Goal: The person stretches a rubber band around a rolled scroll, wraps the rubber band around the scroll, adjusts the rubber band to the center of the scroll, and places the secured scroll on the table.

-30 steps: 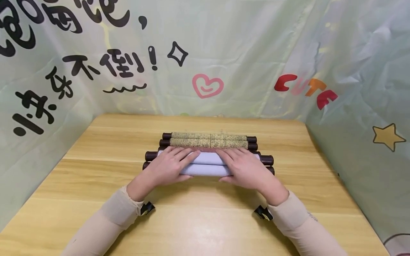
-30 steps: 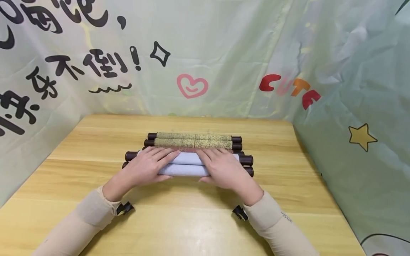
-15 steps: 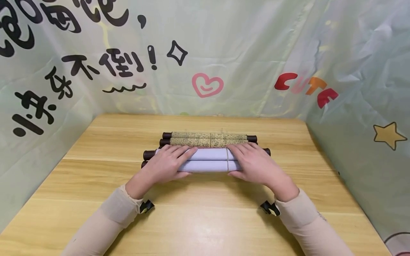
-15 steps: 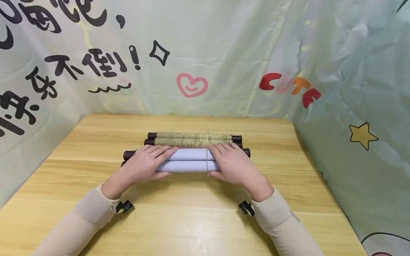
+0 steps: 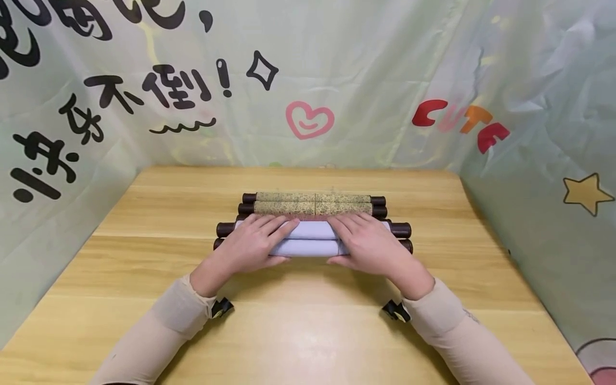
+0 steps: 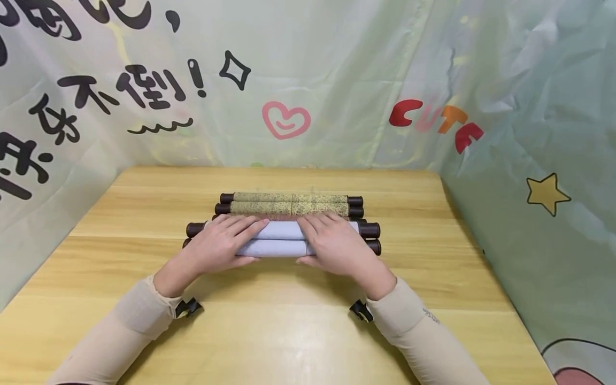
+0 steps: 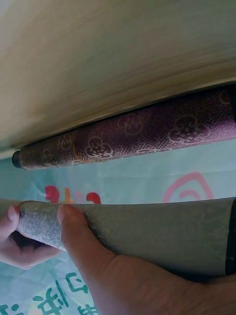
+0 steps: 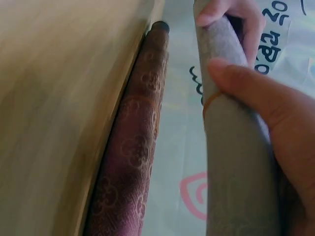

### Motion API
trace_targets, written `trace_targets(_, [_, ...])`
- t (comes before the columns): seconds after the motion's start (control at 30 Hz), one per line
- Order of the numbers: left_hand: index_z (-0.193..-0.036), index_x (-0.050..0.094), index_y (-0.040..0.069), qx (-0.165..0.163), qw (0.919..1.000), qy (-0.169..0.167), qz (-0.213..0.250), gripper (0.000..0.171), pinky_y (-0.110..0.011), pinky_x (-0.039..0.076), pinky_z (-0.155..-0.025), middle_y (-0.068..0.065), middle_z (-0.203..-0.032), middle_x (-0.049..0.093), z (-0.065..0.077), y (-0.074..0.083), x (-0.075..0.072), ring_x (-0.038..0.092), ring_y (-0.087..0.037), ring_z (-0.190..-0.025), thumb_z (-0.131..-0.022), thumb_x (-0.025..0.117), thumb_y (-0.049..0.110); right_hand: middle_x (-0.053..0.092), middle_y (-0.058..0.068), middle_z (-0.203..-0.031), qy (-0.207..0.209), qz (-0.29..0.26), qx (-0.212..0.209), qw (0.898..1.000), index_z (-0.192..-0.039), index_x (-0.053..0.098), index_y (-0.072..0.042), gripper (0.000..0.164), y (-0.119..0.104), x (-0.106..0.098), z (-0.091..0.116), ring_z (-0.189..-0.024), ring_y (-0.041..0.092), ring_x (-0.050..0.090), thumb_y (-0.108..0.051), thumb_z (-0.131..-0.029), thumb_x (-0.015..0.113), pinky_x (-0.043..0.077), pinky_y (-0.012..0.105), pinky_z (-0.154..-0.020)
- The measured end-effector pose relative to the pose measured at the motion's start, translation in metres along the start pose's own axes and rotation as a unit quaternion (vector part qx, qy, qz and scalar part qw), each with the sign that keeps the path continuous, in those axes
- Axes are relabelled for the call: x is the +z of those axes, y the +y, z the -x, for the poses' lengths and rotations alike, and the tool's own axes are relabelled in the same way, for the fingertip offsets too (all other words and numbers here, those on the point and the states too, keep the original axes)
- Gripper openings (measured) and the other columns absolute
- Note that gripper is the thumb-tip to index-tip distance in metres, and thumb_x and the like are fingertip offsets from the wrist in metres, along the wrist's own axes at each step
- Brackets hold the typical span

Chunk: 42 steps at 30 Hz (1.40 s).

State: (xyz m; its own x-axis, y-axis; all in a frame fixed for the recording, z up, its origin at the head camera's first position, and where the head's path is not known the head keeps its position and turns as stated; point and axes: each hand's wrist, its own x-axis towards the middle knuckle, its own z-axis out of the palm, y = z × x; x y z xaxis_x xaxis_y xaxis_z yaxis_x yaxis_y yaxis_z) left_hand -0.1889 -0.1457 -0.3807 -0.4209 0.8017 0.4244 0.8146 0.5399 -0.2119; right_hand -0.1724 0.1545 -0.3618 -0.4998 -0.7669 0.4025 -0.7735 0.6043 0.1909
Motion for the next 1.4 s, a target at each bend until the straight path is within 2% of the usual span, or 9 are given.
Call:
trace_targets(0.13, [-0.144, 0.046, 0.009, -0.005, 1.0000, -0.003, -0.006, 0.081, -0.050, 0.050, -0.085, -0.015, -0.126, 0.062, -0.001, -0.001, -0.001, 0.062, -0.034, -0.106, -0.081, 0.073, 0.054, 0.064, 0.017, -0.121, -0.004, -0.001, 0.012, 1.000, -0.132, 0.053, 0.005, 0.089, -0.002, 0.001, -0.003, -0.110, 0.033, 0.061, -0.061, -0.076, 0.075, 0.045, 0.047, -0.100])
trace_targets(0.37, [-0.145, 0.045, 0.010, -0.010, 0.9998, -0.019, -0.005, 0.079, -0.050, 0.050, -0.085, -0.014, -0.128, 0.061, 0.002, -0.001, 0.000, 0.062, -0.033, -0.108, -0.084, 0.069, 0.054, 0.061, 0.012, -0.128, -0.058, -0.015, 0.047, 0.997, -0.139, 0.049, 0.000, 0.094, 0.001, -0.004, 0.001, -0.117, 0.031, 0.057, -0.061, -0.073, 0.077, 0.042, 0.047, -0.102])
trace_targets(0.5, [-0.146, 0.044, 0.011, -0.020, 0.9996, -0.017, -0.005, 0.079, -0.049, 0.050, -0.085, -0.013, -0.129, 0.060, 0.002, -0.002, 0.000, 0.061, -0.032, -0.109, -0.084, 0.069, 0.054, 0.060, 0.011, -0.129, -0.066, -0.009, 0.062, 0.996, -0.139, 0.050, -0.002, 0.090, 0.005, -0.006, 0.004, -0.118, 0.030, 0.056, -0.058, -0.074, 0.078, 0.041, 0.048, -0.101])
trace_targets(0.63, [-0.146, 0.044, 0.010, -0.018, 0.9997, -0.016, -0.006, 0.079, -0.049, 0.050, -0.085, -0.013, -0.128, 0.061, 0.003, -0.003, 0.000, 0.061, -0.032, -0.109, -0.085, 0.069, 0.053, 0.060, 0.012, -0.129, -0.068, -0.004, 0.056, 0.996, -0.139, 0.049, -0.002, 0.084, 0.006, -0.004, 0.004, -0.118, 0.031, 0.055, -0.054, -0.078, 0.076, 0.041, 0.049, -0.101])
trace_targets(0.77, [-0.146, 0.043, 0.010, -0.015, 0.9997, -0.015, -0.006, 0.079, -0.050, 0.050, -0.085, -0.014, -0.128, 0.060, 0.003, -0.002, -0.001, 0.061, -0.033, -0.109, -0.085, 0.068, 0.054, 0.060, 0.014, -0.128, -0.060, 0.006, 0.045, 0.997, -0.137, 0.049, 0.000, 0.082, 0.005, -0.002, 0.003, -0.116, 0.031, 0.056, -0.053, -0.080, 0.074, 0.042, 0.047, -0.100])
trace_targets(1.03, [-0.146, 0.044, 0.009, -0.018, 0.9997, -0.016, -0.006, 0.080, -0.049, 0.049, -0.086, -0.014, -0.129, 0.060, 0.003, 0.001, -0.001, 0.061, -0.032, -0.109, -0.084, 0.070, 0.053, 0.063, 0.014, -0.123, -0.035, 0.022, 0.029, 0.999, -0.134, 0.052, 0.001, 0.082, 0.003, 0.001, 0.004, -0.111, 0.031, 0.060, -0.053, -0.076, 0.076, 0.045, 0.046, -0.097])
trace_targets(1.27, [-0.144, 0.046, 0.010, -0.012, 0.9998, -0.012, -0.003, 0.079, -0.049, 0.051, -0.083, -0.014, -0.127, 0.061, 0.001, 0.006, 0.000, 0.062, -0.032, -0.107, -0.082, 0.073, 0.052, 0.065, 0.014, -0.120, 0.002, 0.022, 0.009, 1.000, -0.130, 0.055, 0.003, 0.084, -0.006, 0.007, 0.000, -0.108, 0.031, 0.061, -0.054, -0.073, 0.078, 0.047, 0.045, -0.095])
trace_targets(1.4, [-0.144, 0.047, 0.010, -0.006, 0.9998, -0.017, -0.006, 0.079, -0.049, 0.051, -0.081, -0.013, -0.125, 0.062, 0.000, 0.008, 0.000, 0.062, -0.032, -0.107, -0.083, 0.072, 0.053, 0.063, 0.016, -0.122, -0.001, 0.021, 0.004, 1.000, -0.131, 0.054, 0.004, 0.086, -0.012, 0.010, -0.003, -0.110, 0.032, 0.061, -0.057, -0.075, 0.077, 0.048, 0.045, -0.096])
